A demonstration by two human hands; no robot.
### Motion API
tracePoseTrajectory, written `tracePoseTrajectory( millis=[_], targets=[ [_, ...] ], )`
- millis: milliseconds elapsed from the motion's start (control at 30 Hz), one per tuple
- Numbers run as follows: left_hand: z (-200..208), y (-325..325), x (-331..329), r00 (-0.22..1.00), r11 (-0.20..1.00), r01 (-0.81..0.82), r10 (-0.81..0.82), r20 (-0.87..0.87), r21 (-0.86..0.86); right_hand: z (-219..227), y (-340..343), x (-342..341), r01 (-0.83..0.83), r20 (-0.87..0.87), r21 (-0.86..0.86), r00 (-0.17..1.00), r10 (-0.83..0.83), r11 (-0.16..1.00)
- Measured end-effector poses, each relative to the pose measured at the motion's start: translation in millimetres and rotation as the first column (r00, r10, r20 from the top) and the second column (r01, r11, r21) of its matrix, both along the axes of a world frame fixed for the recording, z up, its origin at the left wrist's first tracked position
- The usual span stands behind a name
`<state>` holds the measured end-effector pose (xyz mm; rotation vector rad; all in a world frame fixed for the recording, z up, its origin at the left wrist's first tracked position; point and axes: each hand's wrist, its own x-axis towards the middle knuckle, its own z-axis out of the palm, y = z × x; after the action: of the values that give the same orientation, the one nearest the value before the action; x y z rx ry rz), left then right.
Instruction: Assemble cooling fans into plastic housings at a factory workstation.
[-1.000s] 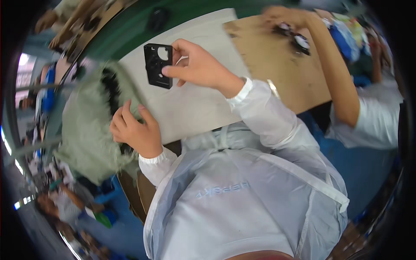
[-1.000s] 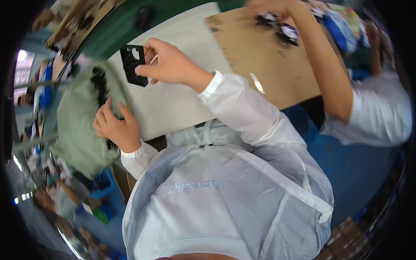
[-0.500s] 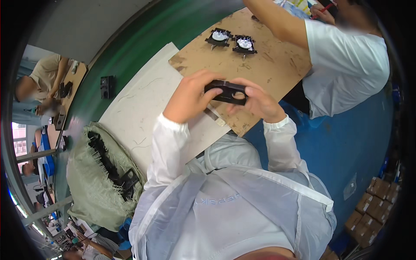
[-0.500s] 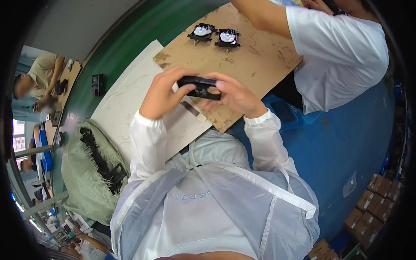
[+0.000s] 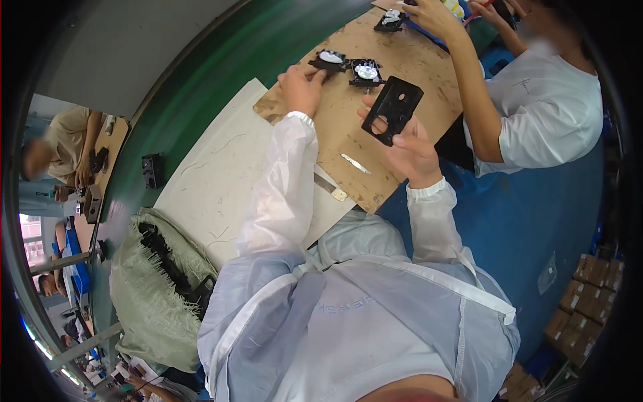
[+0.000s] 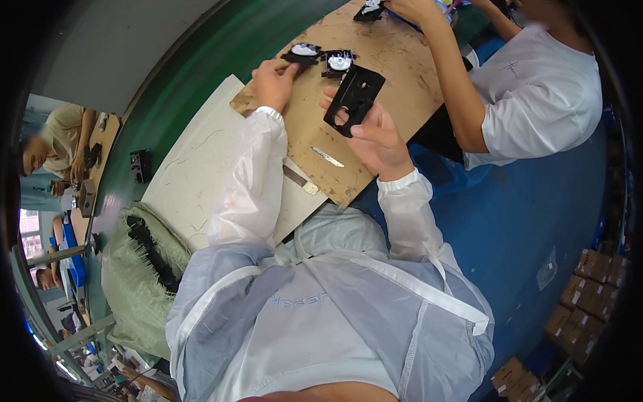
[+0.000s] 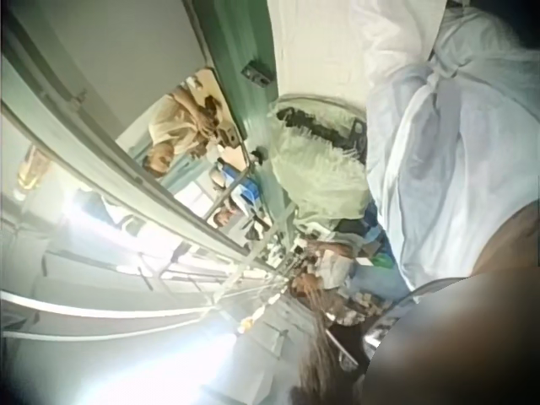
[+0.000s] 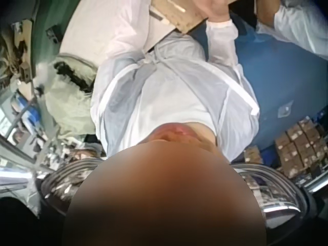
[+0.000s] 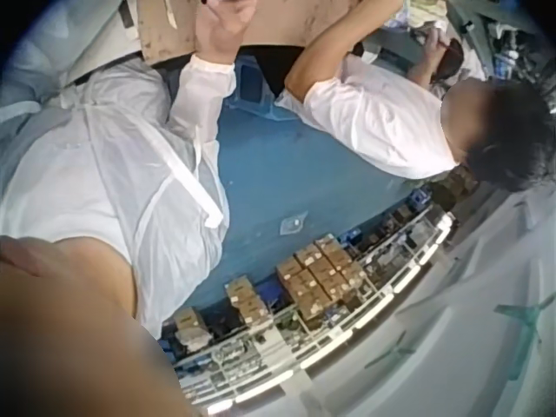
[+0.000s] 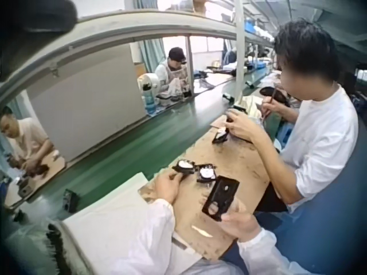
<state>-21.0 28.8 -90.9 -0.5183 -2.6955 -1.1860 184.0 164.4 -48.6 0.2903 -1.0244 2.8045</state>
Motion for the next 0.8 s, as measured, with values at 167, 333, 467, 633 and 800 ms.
tracePoseTrajectory(
  millis=[167, 333, 467, 633, 800],
  targets=[
    [28, -40, 1, 0.929, 0.976, 0.049, 0.033, -0.368, 0.211, 19, -9, -9, 0.075, -0.033, 0.232, 0.997, -0.069, 0.97],
    [80, -82, 41, 0.966, 0.767, 0.062, 0.114, -0.231, 0.639, 30, -34, -35, 0.093, -0.113, 0.394, 0.992, -0.052, 0.915],
    [106, -107, 64, 0.991, 0.511, -0.047, 0.133, -0.025, 0.858, 42, -69, -60, 0.068, -0.173, 0.478, 0.985, 0.018, 0.876],
    [120, -127, 73, 0.963, 0.403, -0.104, 0.268, -0.009, 0.909, 58, -106, -79, 0.009, -0.234, 0.531, 0.963, 0.136, 0.848],
    [122, -143, 77, 0.954, 0.446, -0.143, 0.301, 0.002, 0.884, 64, -126, -84, -0.078, -0.234, 0.511, 0.946, 0.226, 0.856]
  ],
)
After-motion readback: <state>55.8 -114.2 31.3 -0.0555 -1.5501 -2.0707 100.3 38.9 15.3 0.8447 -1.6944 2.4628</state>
